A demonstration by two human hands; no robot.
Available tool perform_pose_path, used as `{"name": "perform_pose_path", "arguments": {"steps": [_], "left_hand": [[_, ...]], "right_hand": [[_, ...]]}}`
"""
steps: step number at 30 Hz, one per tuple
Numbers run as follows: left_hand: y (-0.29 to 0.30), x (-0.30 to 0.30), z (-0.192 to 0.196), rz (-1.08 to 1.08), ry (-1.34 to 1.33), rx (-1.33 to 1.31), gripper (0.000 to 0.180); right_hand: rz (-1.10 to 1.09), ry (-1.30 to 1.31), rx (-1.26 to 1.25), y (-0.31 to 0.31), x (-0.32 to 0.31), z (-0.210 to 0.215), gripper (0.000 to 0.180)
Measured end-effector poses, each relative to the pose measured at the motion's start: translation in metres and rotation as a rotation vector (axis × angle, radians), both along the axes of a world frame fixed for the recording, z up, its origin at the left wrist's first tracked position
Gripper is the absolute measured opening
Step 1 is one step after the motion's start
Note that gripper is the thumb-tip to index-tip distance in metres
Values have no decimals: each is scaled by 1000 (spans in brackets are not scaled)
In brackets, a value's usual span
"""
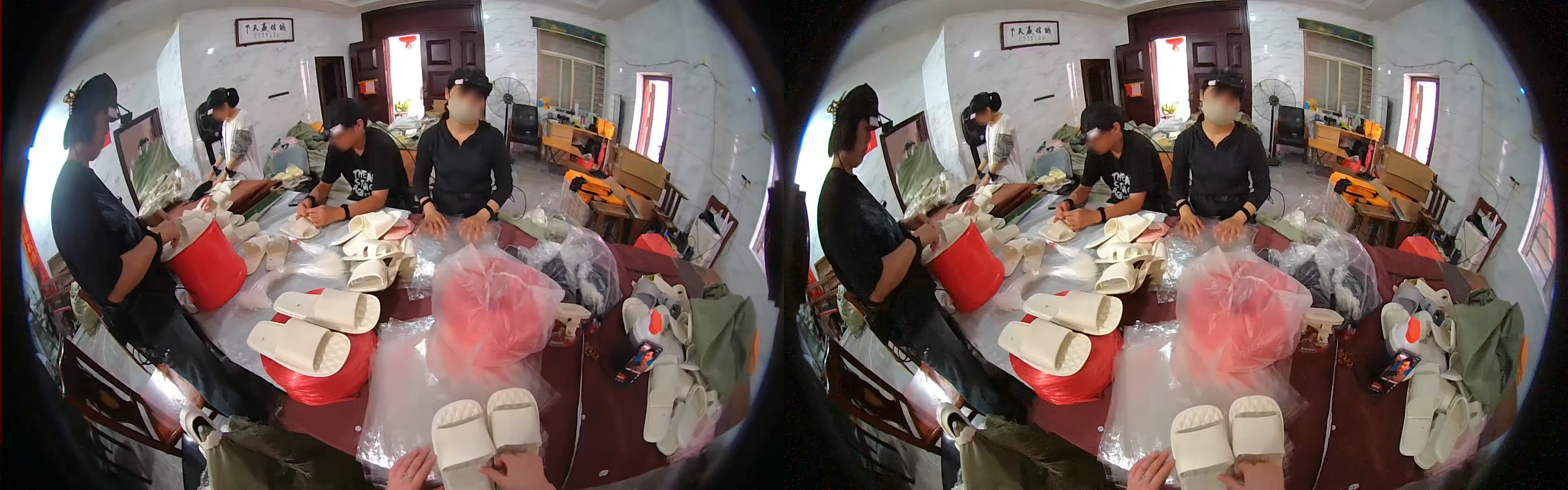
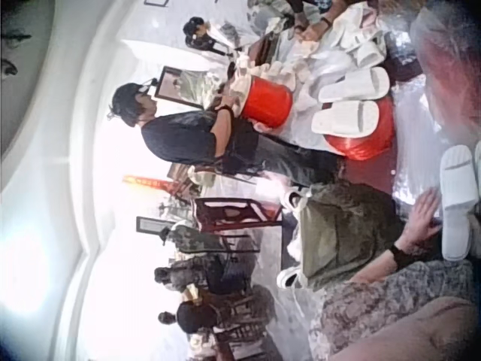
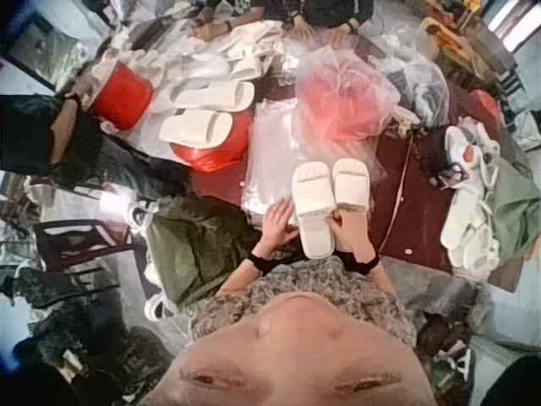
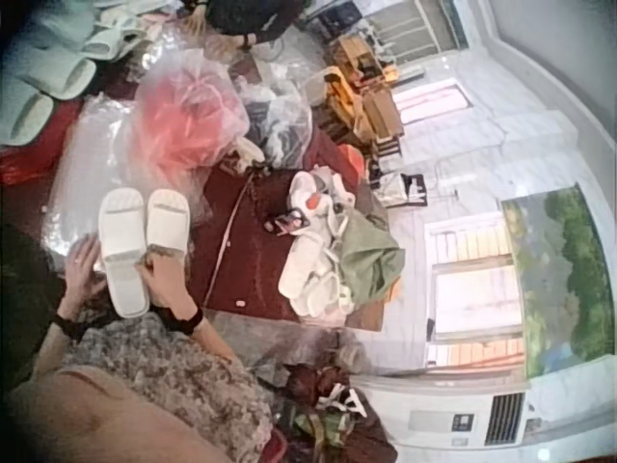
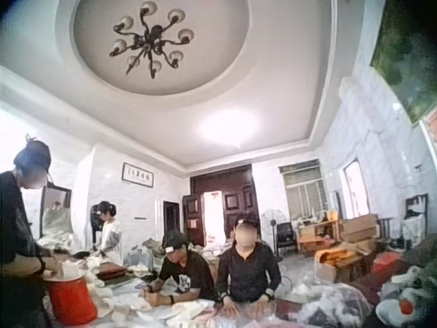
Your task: Packing white and pink slides into plastic bags at a manufacturing station.
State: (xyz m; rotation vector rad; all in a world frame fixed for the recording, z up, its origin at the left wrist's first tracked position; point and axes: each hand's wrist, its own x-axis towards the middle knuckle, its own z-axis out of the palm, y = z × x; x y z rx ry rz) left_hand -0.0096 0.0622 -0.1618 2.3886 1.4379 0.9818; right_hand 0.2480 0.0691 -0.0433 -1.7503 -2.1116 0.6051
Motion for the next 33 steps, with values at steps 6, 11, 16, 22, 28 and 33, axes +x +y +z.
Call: {"name": "perform_pose_path", "arguments": {"steps": [6, 11, 16, 22, 28, 33], "left_hand": [[1, -4, 2, -24, -3, -55, 89], [-3, -7, 21, -88, 53, -174, 91], [0, -15, 43, -186, 41, -214, 93], [-13, -34, 101, -93, -402, -318, 77], [3, -37, 169, -368, -947, -275, 160], [-9, -20, 215, -468, -1350, -253, 172]], "right_hand": [[9, 29, 0, 10, 0, -3, 39], [-15, 27, 2, 5, 5, -15, 38], [-13, 20, 155, -7, 7, -27, 38], [16, 63, -17, -17, 13, 24, 47], [192, 740, 19, -16, -7, 86, 113], [429, 1123, -39, -19, -23, 102, 153]]}}
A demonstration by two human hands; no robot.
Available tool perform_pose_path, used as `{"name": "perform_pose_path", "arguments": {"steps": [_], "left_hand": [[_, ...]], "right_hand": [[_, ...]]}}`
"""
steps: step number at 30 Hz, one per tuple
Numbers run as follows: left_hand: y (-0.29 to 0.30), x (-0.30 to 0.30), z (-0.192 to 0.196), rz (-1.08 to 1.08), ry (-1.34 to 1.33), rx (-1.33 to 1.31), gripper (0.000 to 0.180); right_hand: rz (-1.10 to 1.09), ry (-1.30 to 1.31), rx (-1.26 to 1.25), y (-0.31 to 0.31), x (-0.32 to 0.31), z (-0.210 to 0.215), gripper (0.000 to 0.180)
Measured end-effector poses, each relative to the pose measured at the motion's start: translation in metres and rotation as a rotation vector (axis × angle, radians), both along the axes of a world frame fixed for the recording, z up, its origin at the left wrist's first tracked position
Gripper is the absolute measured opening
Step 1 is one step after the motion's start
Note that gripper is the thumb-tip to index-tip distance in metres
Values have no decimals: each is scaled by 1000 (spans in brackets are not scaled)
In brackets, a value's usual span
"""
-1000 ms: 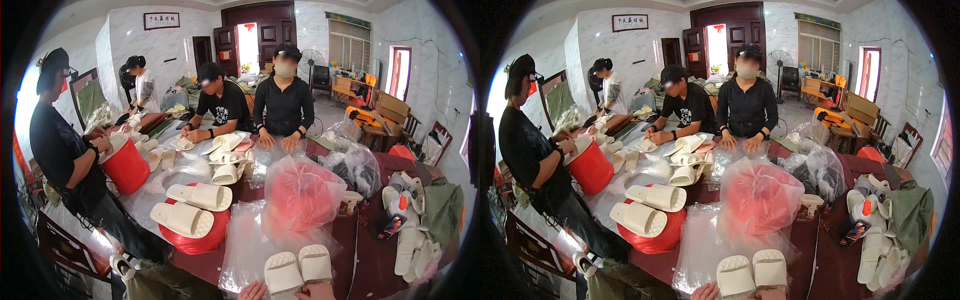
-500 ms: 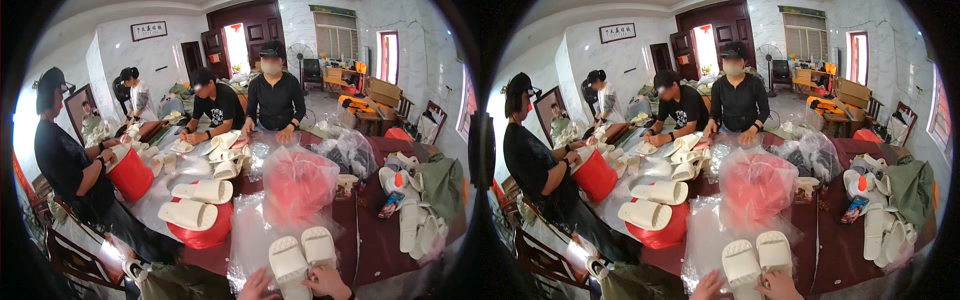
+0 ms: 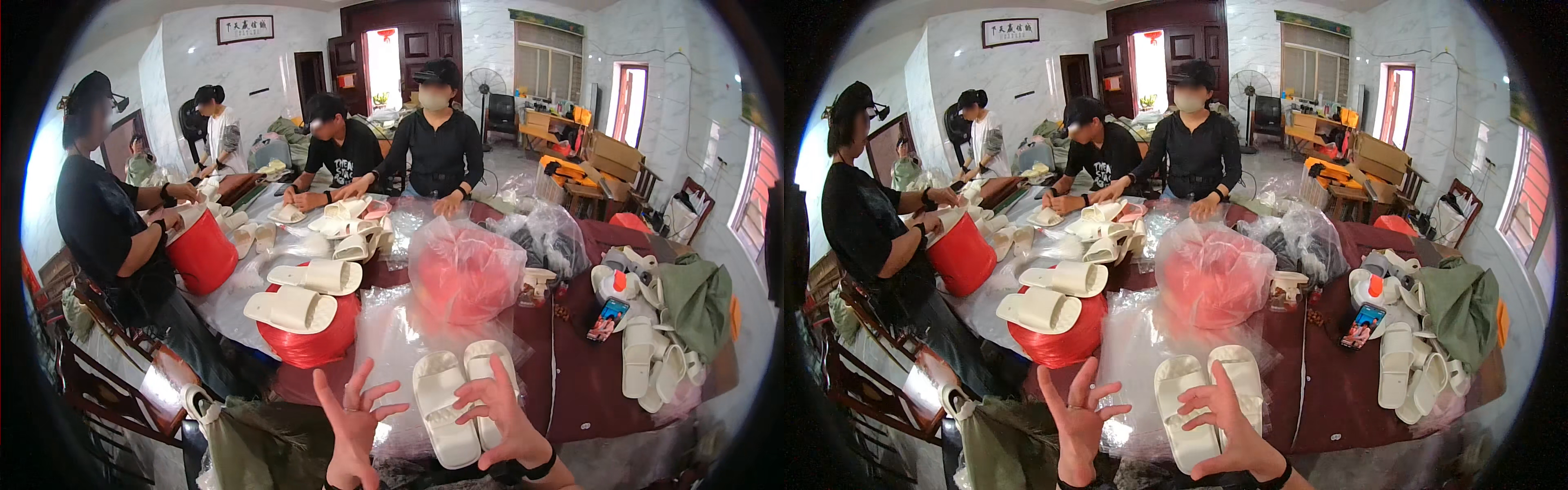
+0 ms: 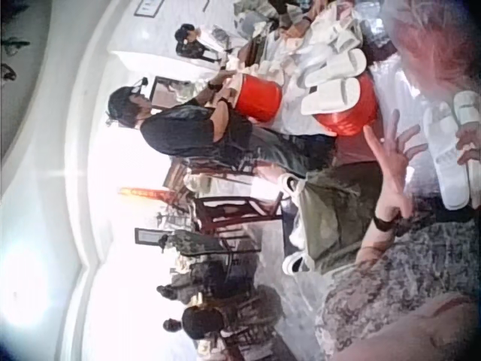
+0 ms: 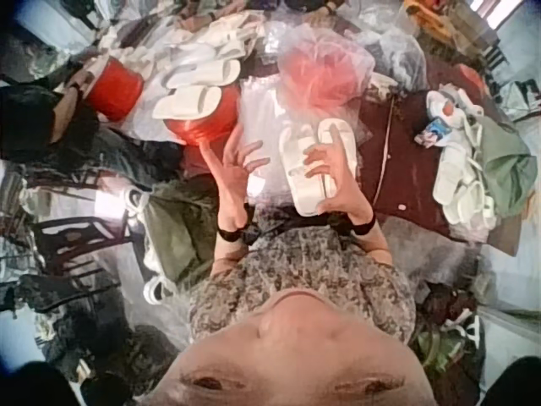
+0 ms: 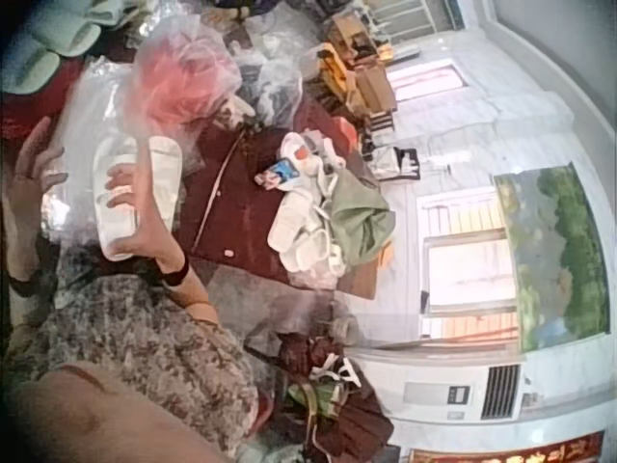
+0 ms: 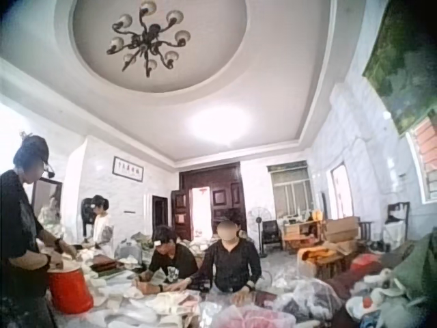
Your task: Packing white and pink slides into plastic bags at a manufacturing station.
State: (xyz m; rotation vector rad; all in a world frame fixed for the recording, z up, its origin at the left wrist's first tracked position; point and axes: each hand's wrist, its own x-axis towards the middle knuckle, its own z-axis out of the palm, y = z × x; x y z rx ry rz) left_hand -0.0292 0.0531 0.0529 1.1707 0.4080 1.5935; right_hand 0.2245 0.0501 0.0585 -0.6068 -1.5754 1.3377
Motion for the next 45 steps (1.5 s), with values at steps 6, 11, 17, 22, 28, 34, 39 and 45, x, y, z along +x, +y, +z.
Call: {"name": "perform_pose_path", "arguments": {"steps": [6, 11, 17, 22, 28, 34, 39, 45], "left_hand": [[-9, -16, -19, 182, -104, -54, 140], [-8, 8, -28, 78, -34, -102, 161], [8, -11, -49, 46, -15, 72, 139], [7, 5, -55, -18, -8, -45, 116], [11, -12, -64, 17, -144, -314, 161], [11, -3, -86, -9, 164, -116, 124], [8, -3, -98, 302, 1011, -122, 62], [11, 0, -154, 335, 1129, 13, 62]], "right_hand": [[-120, 169, -71, -8, 13, -2, 160], [-32, 160, -125, 1, -1, -14, 160], [-95, 206, -124, 9, 19, -25, 157], [-23, 154, -126, 12, 13, -41, 157], [-36, 122, -150, 10, 19, -53, 149], [-115, -45, -52, 14, 15, -67, 126], [-470, -670, 48, 11, 28, -74, 67], [-534, -1100, 72, 2, 39, -119, 59]]}}
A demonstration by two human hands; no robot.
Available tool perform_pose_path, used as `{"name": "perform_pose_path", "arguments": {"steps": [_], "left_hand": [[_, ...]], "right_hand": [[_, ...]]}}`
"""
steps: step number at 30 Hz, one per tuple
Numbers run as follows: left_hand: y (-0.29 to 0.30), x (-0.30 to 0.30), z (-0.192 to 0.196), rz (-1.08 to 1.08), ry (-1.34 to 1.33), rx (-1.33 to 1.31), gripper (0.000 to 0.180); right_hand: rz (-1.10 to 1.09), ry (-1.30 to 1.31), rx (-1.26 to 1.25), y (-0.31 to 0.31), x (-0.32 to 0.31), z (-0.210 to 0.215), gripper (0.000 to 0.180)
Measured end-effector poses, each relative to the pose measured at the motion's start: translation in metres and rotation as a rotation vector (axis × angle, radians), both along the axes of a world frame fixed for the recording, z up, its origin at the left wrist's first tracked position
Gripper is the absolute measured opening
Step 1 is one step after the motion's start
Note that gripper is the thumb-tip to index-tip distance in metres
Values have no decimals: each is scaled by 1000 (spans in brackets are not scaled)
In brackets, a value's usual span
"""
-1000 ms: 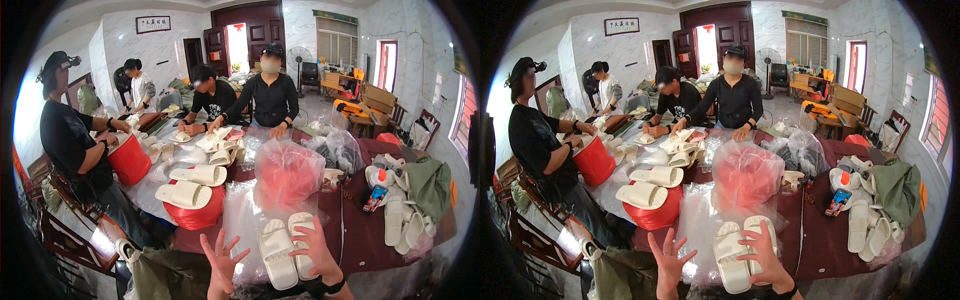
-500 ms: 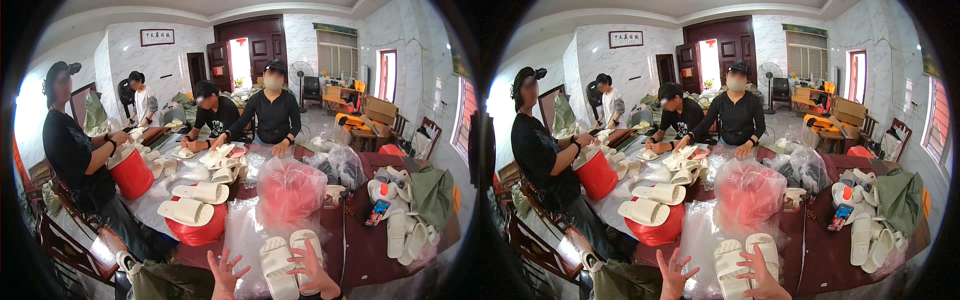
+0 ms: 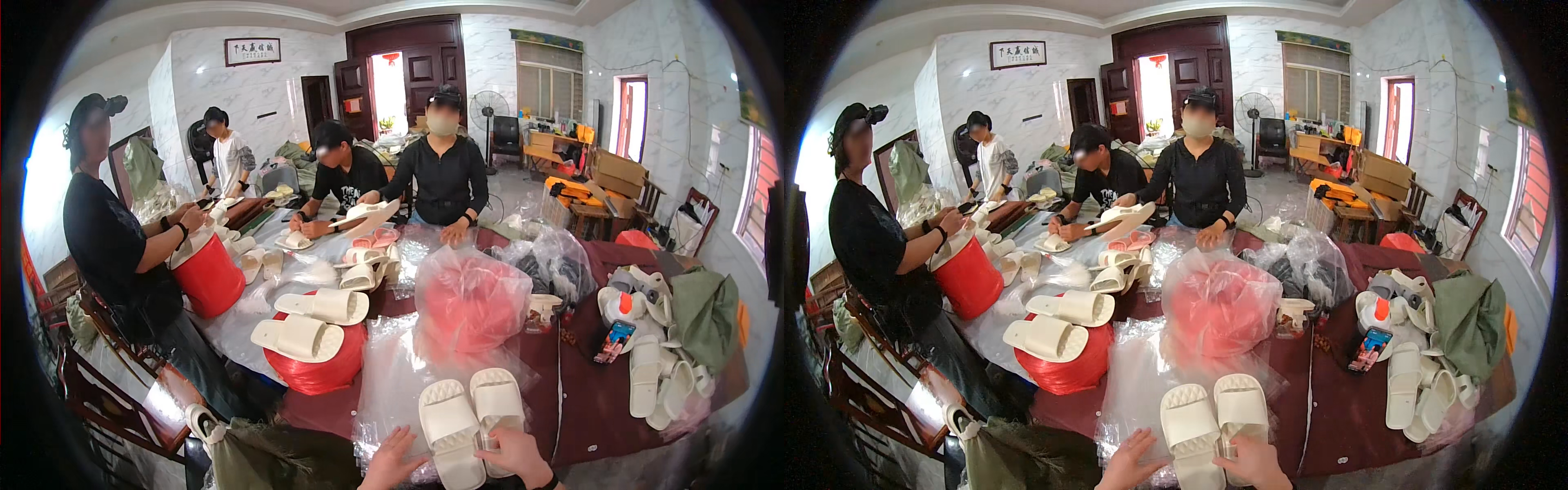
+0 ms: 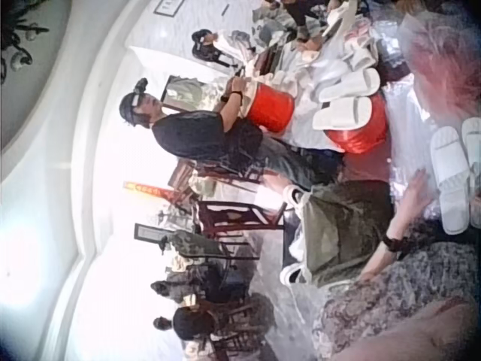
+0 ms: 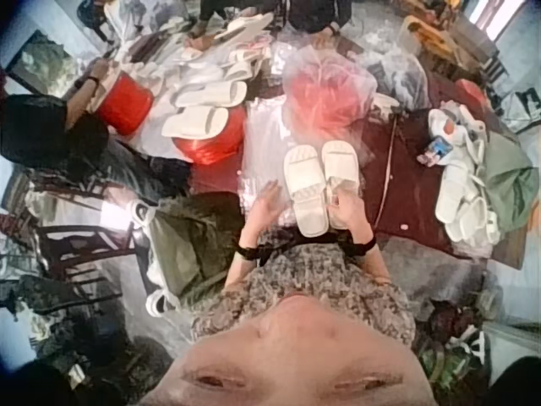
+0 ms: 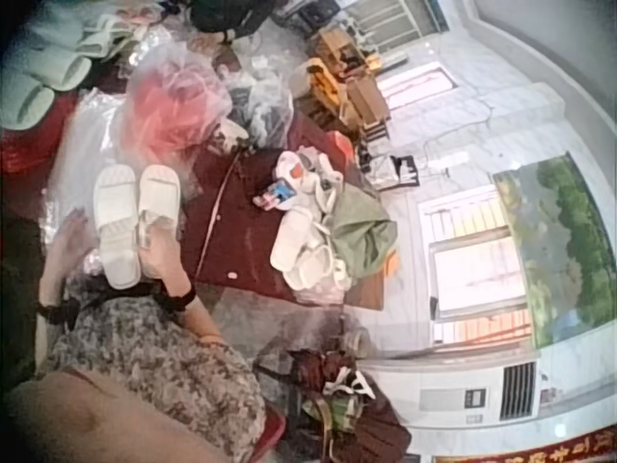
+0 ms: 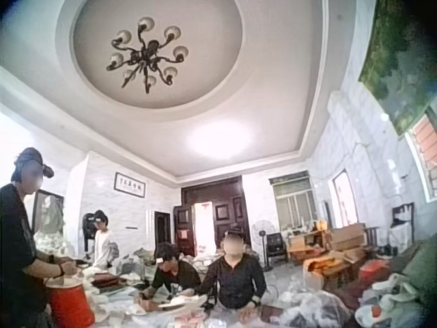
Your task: Packing white and pink slides into plastic bags at a manufacturing station.
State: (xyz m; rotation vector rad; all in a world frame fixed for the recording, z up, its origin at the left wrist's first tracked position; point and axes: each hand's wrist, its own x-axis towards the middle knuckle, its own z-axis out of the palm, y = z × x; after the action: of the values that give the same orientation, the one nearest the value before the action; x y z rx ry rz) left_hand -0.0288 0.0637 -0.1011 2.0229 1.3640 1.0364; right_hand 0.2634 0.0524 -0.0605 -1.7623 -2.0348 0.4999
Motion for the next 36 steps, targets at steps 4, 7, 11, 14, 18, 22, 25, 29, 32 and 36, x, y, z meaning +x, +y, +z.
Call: {"name": "perform_pose_path", "arguments": {"steps": [4, 7, 11, 14, 18, 22, 25, 29, 32, 36], "left_hand": [[-6, 0, -13, -88, 142, -51, 66], [0, -4, -31, -100, 198, -13, 79], [5, 2, -12, -99, 182, -42, 63], [7, -1, -8, -69, 182, -19, 63], [11, -3, -8, -54, 173, -38, 64], [14, 1, 1, -73, 233, -38, 63], [19, 6, 6, -93, 357, 9, 67], [22, 19, 37, -89, 421, -123, 75], [19, 22, 40, -99, 519, 10, 80], [29, 27, 24, -178, 451, 180, 83]], "right_hand": [[10, 9, 78, 8, -19, 2, 68], [28, -29, -158, 17, -35, 8, 80], [-86, -71, 101, 40, -43, -9, 49], [-149, -144, 120, 52, -38, -19, 37], [-128, -130, 211, 49, -25, -9, 32], [-336, -73, 256, 30, 14, -14, 30], [-375, -30, 307, 2, 46, 4, 31], [-474, 23, 337, -25, 69, 13, 28], [-516, 37, 354, -42, 80, 11, 30], [-468, 75, 428, -39, 74, 6, 27]]}}
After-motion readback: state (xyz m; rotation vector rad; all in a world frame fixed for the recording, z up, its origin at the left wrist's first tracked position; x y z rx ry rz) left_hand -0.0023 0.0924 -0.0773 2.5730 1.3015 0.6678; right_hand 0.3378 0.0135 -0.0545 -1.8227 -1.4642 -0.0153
